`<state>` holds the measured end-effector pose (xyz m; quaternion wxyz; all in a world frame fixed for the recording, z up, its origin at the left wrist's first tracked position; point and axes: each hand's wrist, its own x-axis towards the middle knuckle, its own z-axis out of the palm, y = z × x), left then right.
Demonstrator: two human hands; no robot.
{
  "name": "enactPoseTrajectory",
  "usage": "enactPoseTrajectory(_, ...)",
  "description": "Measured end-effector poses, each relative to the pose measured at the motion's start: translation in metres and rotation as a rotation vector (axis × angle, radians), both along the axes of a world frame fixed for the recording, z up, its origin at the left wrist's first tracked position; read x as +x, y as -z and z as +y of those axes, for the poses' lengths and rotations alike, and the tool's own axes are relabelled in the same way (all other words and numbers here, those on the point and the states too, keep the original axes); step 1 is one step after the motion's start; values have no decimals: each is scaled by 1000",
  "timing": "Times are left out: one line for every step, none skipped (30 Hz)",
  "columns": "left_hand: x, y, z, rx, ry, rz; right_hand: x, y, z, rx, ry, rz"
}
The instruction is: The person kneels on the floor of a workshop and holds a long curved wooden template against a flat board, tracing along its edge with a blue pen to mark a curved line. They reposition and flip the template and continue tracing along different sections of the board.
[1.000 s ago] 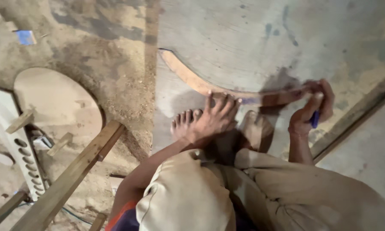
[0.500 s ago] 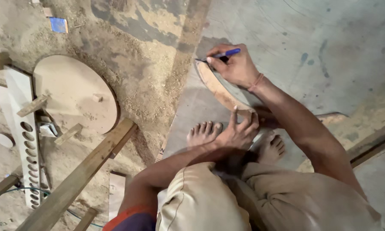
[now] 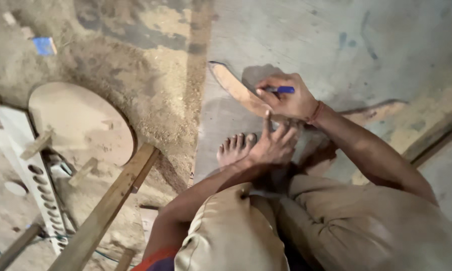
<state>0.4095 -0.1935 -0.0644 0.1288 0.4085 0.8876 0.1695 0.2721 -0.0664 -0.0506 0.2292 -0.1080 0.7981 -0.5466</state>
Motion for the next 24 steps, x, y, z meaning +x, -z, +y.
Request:
enactPoseTrajectory(1, -1, 1, 1, -13, 1, 10, -2, 13, -10, -12, 9)
enactPoseTrajectory(2, -3, 2, -2, -30, 3, 18, -4, 25, -23, -28, 21)
enactPoseTrajectory(3, -4, 3, -26, -16, 5, 26, -5, 37, -35, -45, 33)
enactPoseTrajectory(3, -5, 4, -49, 0, 6, 34, -5, 50, 9, -53, 63)
enactPoseTrajectory(3, -6, 5, -71, 18, 7, 43, -6, 62, 56, -60, 90)
enactPoseTrajectory(3, -8, 7, -74, 9, -11, 51, -7, 77, 105, -68, 114)
enactPoseTrajectory(3, -10, 8, -74, 4, -30, 58, -8, 92, 117, -86, 129)
enactPoseTrajectory(2, -12, 9, -74, 1, -47, 62, -9, 108, 132, -102, 145)
enactPoseTrajectory(2, -13, 11, -70, -1, -45, 67, -10, 124, 146, -122, 159)
enactPoseTrajectory(2, -15, 12, -68, -9, -42, 71, -12, 142, 242, -120, 56)
enactPoseTrajectory(3, -17, 14, -68, -20, -38, 74, -15, 160, 334, -120, -47)
enactPoseTrajectory(3, -18, 15, -63, -25, -37, 77, -17, 177, 424, -119, -152)
enactPoseTrajectory(4, -20, 16, -58, -29, -35, 78, -19, 195, 464, -135, -111)
enactPoseTrajectory(4, -21, 18, -51, -32, -34, 78, -22, 213, 508, -151, -72)
enactPoseTrajectory(5, -21, 20, -37, -47, -32, 78, -24, 230, 552, -167, -33)
enactPoseTrajectory(5, -21, 22, -25, -61, -34, 76, -27, 249, 566, -162, -14)
enactPoseTrajectory(5, -21, 24, -14, -75, -36, 73, -29, 266, 580, -157, 5)
enactPoseTrajectory(5, -22, 25, -17, -64, -57, 71, -31, 279, 591, -153, 26)
enactPoseTrajectory(5, -22, 26, -23, -58, -78, 72, -34, 290, 603, -103, -3)
enactPoseTrajectory(5, -23, 27, -32, -55, -101, 71, -37, 301, 611, -58, -32)
enactPoseTrajectory(4, -24, 27, -37, -47, -84, 71, -39, 309, 618, -13, -60)
enactPoseTrajectory(4, -25, 28, -42, -40, -66, 71, -40, 315, 599, 10, -80)
enactPoseTrajectory(3, -25, 29, -47, -33, -49, 71, -41, 320, 578, 32, -99)
enactPoseTrajectory(3, -26, 29, -69, -26, -69, 72, -40, 325, 556, 53, -119)
